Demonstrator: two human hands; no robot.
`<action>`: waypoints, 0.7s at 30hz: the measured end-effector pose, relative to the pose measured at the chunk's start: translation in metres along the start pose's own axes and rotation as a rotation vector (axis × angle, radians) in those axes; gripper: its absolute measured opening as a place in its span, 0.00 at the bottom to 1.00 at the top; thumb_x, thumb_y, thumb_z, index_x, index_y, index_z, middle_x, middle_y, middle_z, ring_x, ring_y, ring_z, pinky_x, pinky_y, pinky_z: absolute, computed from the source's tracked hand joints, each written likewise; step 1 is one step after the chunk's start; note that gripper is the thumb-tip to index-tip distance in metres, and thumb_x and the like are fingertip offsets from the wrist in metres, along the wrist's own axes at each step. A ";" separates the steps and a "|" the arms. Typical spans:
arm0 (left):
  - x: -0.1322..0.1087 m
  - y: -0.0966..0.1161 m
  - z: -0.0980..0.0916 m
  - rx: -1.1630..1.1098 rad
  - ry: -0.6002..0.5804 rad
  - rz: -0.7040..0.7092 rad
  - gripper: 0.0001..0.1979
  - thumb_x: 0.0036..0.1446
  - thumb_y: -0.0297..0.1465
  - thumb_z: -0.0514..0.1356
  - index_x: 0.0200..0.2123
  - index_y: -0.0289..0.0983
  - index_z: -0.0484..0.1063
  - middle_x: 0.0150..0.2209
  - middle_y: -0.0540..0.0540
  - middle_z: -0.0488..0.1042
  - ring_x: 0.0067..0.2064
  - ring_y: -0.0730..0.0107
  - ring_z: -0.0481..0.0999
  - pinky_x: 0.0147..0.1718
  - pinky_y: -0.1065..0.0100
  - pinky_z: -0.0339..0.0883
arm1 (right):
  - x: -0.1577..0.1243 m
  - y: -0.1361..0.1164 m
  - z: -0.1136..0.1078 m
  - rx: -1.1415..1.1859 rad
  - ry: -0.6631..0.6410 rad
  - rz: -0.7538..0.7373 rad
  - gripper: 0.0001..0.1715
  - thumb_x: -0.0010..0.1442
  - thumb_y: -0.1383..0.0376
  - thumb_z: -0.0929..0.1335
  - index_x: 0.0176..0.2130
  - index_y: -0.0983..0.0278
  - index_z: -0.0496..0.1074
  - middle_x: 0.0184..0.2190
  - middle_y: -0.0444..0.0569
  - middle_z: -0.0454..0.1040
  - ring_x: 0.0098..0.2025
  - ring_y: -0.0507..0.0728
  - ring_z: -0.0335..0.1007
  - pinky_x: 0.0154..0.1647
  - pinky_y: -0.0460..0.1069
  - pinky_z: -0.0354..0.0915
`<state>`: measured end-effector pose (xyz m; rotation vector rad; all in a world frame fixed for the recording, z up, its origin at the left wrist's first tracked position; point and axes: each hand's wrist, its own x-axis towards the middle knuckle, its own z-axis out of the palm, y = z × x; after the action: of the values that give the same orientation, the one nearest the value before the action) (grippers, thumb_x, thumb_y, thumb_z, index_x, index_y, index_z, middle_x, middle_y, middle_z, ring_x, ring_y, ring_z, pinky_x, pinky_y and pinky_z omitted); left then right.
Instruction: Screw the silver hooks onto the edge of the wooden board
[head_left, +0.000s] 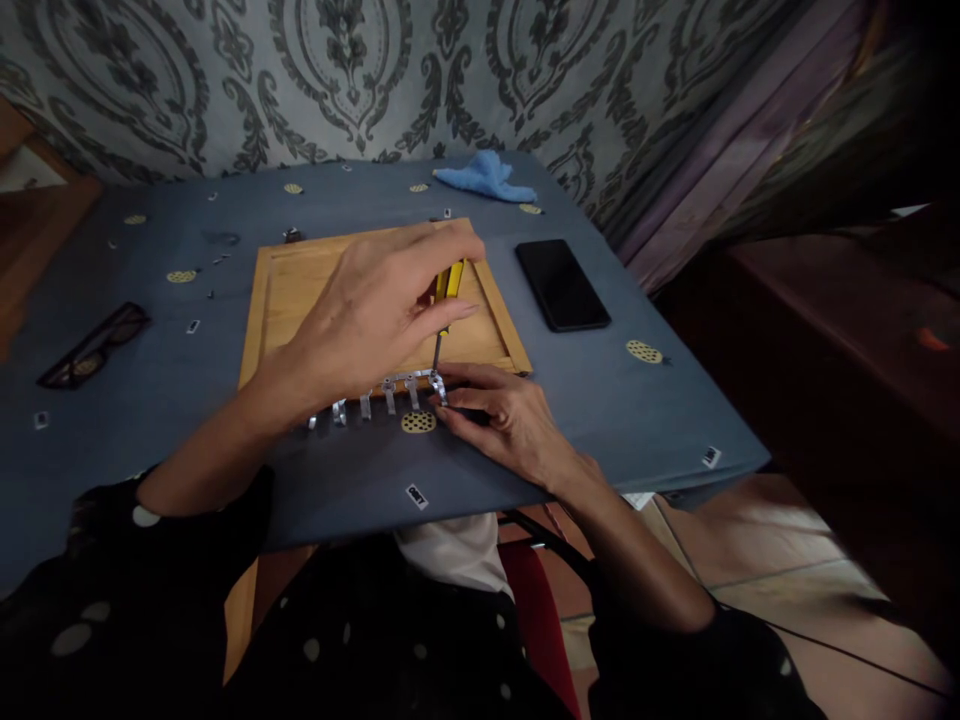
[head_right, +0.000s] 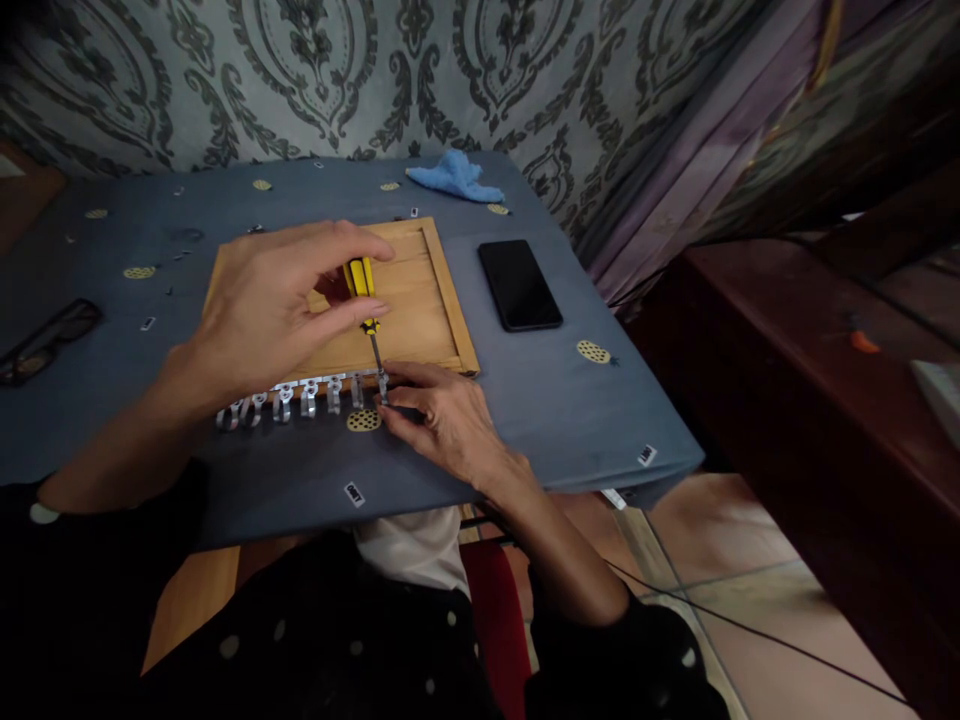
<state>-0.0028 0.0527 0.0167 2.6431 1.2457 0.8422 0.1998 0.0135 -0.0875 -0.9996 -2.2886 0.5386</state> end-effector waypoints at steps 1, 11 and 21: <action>0.000 0.001 0.000 -0.006 0.008 -0.008 0.15 0.64 0.31 0.63 0.53 0.39 0.75 0.48 0.45 0.80 0.42 0.66 0.81 0.50 0.62 0.75 | 0.000 0.000 0.000 0.002 -0.002 -0.001 0.12 0.69 0.63 0.68 0.40 0.60 0.84 0.57 0.52 0.80 0.52 0.61 0.81 0.45 0.53 0.76; 0.001 0.002 -0.014 -0.143 -0.055 -0.007 0.21 0.60 0.24 0.61 0.56 0.41 0.75 0.54 0.48 0.79 0.48 0.66 0.80 0.48 0.65 0.76 | 0.000 -0.001 -0.001 -0.004 0.004 -0.014 0.14 0.69 0.62 0.67 0.42 0.60 0.84 0.56 0.52 0.80 0.50 0.61 0.82 0.44 0.53 0.76; 0.001 0.002 0.000 -0.064 0.031 -0.045 0.13 0.60 0.29 0.64 0.49 0.40 0.76 0.41 0.48 0.79 0.34 0.70 0.77 0.42 0.64 0.75 | 0.000 -0.001 -0.002 0.026 -0.023 0.008 0.15 0.70 0.61 0.67 0.44 0.59 0.84 0.57 0.52 0.79 0.50 0.59 0.81 0.44 0.52 0.76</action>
<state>-0.0015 0.0522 0.0180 2.5518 1.2583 0.9042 0.2002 0.0134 -0.0855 -0.9957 -2.2932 0.5842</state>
